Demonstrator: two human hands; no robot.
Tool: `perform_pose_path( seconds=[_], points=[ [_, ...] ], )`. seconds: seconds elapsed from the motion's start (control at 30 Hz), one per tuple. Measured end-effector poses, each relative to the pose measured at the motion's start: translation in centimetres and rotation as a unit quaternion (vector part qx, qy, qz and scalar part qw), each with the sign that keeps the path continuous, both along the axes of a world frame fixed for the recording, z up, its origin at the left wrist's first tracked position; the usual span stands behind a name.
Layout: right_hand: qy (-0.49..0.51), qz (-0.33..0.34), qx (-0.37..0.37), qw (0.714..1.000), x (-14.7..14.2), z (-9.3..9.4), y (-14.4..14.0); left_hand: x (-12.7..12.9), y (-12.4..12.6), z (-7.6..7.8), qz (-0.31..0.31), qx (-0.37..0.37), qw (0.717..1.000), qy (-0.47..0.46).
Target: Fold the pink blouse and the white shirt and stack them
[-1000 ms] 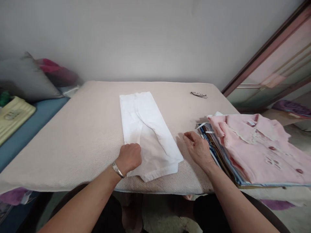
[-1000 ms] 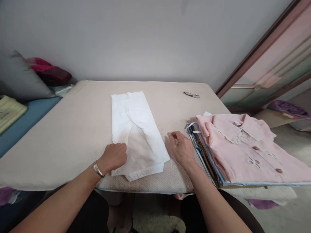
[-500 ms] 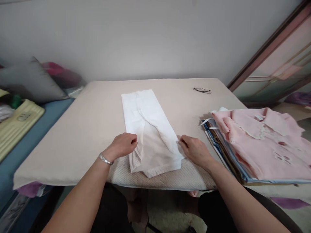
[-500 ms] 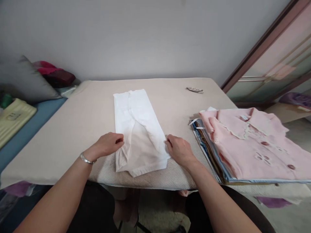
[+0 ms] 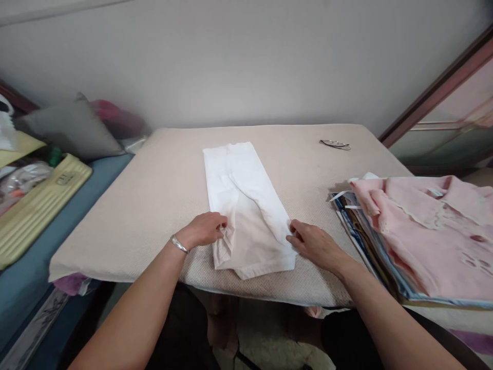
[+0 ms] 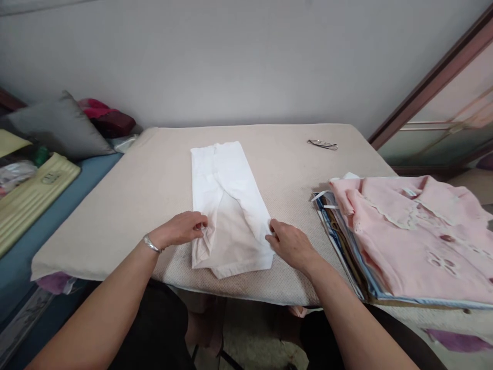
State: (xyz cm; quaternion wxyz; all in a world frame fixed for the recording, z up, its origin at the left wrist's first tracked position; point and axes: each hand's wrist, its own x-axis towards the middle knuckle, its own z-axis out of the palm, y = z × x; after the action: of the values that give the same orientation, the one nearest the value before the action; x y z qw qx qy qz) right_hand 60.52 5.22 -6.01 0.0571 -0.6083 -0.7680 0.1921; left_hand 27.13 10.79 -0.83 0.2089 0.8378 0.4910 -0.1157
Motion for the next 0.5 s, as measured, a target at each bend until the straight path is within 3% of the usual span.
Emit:
perform_pose_path(
  seconds=[0.1, 0.2, 0.37, 0.5],
  points=[
    [-0.019, -0.004, 0.011, 1.0, 0.3, 0.4, 0.1, -1.0, -1.1, 1.5, 0.038, 0.03, 0.999, -0.011],
    [-0.045, -0.009, 0.046, 0.998, 1.0, 1.3, -0.1, -1.4, -4.9, 1.5, 0.058, 0.089, 0.994, -0.022],
    [-0.075, 0.071, 0.089, 0.991, 1.6, 2.4, -2.2, -0.4, -12.3, -2.7, 0.02, 0.148, 0.989, 0.02],
    [-0.121, 0.101, 0.102, 0.982, 0.5, 2.0, -3.7, 0.8, -14.0, -4.9, 0.033, 0.173, 0.983, 0.059]
  ],
)
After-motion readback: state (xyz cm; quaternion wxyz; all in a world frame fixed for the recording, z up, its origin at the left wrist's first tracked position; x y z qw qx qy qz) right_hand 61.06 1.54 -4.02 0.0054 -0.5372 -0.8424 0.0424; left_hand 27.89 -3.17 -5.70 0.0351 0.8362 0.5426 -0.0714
